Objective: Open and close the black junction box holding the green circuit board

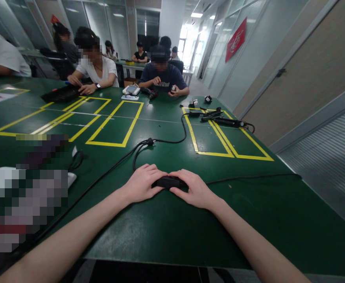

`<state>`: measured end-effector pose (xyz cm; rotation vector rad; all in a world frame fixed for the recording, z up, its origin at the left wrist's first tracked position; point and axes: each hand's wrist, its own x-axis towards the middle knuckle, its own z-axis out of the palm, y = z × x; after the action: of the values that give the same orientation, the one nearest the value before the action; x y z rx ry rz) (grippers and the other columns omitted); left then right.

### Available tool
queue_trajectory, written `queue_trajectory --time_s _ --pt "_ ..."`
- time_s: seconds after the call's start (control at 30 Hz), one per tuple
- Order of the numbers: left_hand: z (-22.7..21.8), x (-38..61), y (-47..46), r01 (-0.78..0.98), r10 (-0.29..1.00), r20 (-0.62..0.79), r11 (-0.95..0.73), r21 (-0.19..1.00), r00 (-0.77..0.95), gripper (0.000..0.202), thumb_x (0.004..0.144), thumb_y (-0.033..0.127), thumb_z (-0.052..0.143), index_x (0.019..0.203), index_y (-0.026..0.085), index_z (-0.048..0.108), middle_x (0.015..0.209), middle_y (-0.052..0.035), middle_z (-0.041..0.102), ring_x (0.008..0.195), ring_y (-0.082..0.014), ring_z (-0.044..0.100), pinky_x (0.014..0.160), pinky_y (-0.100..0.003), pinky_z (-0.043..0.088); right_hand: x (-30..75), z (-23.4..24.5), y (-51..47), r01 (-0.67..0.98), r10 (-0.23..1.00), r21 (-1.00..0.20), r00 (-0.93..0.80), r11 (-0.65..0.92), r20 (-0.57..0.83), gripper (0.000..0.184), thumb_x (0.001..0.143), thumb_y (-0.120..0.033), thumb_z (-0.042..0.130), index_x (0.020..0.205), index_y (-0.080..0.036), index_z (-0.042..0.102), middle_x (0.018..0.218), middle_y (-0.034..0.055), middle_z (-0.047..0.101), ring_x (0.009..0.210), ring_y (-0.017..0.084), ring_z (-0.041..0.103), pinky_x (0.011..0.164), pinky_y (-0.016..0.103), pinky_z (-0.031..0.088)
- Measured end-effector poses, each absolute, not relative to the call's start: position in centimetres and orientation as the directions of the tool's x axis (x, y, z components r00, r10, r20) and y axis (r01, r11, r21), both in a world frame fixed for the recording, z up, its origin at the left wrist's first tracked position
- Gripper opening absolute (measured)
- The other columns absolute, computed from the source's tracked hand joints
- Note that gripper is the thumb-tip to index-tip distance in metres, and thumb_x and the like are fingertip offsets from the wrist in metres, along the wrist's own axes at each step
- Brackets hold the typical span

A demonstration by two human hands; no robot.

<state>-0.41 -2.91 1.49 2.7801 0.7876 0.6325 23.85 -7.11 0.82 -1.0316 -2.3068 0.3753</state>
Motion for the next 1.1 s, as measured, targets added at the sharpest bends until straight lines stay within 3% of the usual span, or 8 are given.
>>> queue_trajectory --time_s 0.13,0.23,0.43,0.67,0.8,0.97,1.1 --pt "1.38 -0.38 -3.0 0.444 0.523 0.403 -0.852 0.278 0.751 0.026 0.097 0.035 0.066 0.115 0.018 0.073 0.106 -0.0089 0.075 0.102 -0.0252 0.068 0.096 -0.041 0.052 23.8 0.82 -6.93 0.623 0.738 -0.398 -0.539 0.674 0.406 0.031 0.093 -0.036 0.074 0.118 -0.019 0.066 0.107 0.0106 0.077 0.093 0.026 0.07 0.084 0.041 0.056" --pt "1.3 -0.46 -2.97 0.422 0.534 0.429 -0.843 0.332 0.729 0.033 0.098 0.039 0.065 0.125 0.02 0.07 0.12 -0.0104 0.074 0.111 -0.0258 0.069 0.099 -0.041 0.054 23.77 0.74 -6.87 0.644 0.733 -0.359 -0.535 0.675 0.42 0.021 0.098 -0.032 0.068 0.116 -0.02 0.067 0.106 0.0106 0.078 0.09 0.025 0.071 0.081 0.04 0.056" --pt "1.26 -0.77 -2.72 0.353 0.496 0.378 -0.852 0.387 0.782 0.033 0.102 0.04 0.059 0.125 0.018 0.068 0.104 -0.0082 0.079 0.092 -0.0231 0.074 0.088 -0.037 0.056 23.75 0.92 -6.98 0.61 0.729 -0.404 -0.526 0.682 0.437 0.023 0.095 -0.033 0.073 0.115 -0.021 0.069 0.104 0.0091 0.077 0.09 0.024 0.07 0.083 0.039 0.057" --pt "1.21 -0.56 -2.82 0.367 0.519 0.394 -0.84 0.401 0.759 0.038 0.101 0.043 0.063 0.129 0.018 0.066 0.112 -0.0094 0.078 0.098 -0.0246 0.074 0.088 -0.037 0.056 23.83 1.05 -7.04 0.565 0.702 -0.422 -0.505 0.709 0.502 0.02 0.095 -0.033 0.072 0.11 -0.02 0.071 0.096 0.0087 0.077 0.086 0.024 0.07 0.079 0.038 0.058" --pt "1.28 -0.52 -2.97 0.378 0.523 0.352 -0.833 0.404 0.776 0.031 0.101 0.041 0.063 0.12 0.018 0.07 0.1 -0.0074 0.079 0.089 -0.0232 0.075 0.084 -0.034 0.056 23.7 0.92 -7.09 0.548 0.72 -0.47 -0.482 0.692 0.499 0.022 0.092 -0.032 0.077 0.109 -0.02 0.071 0.101 0.009 0.077 0.092 0.024 0.071 0.083 0.038 0.059" --pt "1.49 -0.55 -3.22 0.366 0.514 0.38 -0.841 0.398 0.769 0.037 0.1 0.041 0.061 0.13 0.019 0.066 0.109 -0.0088 0.078 0.093 -0.0232 0.075 0.085 -0.034 0.056 23.47 0.89 -7.25 0.55 0.719 -0.468 -0.464 0.692 0.518 0.018 0.091 -0.034 0.076 0.102 -0.02 0.071 0.093 0.0078 0.076 0.084 0.023 0.072 0.077 0.036 0.059" --pt "1.63 -0.41 -3.41 0.358 0.502 0.366 -0.846 0.396 0.783 0.028 0.1 0.038 0.061 0.116 0.018 0.071 0.098 -0.0068 0.079 0.085 -0.0227 0.075 0.08 -0.033 0.056 23.36 1.16 -7.39 0.53 0.712 -0.48 -0.46 0.699 0.53 0.019 0.09 -0.033 0.075 0.103 -0.021 0.067 0.095 0.0076 0.074 0.086 0.023 0.071 0.077 0.037 0.058"
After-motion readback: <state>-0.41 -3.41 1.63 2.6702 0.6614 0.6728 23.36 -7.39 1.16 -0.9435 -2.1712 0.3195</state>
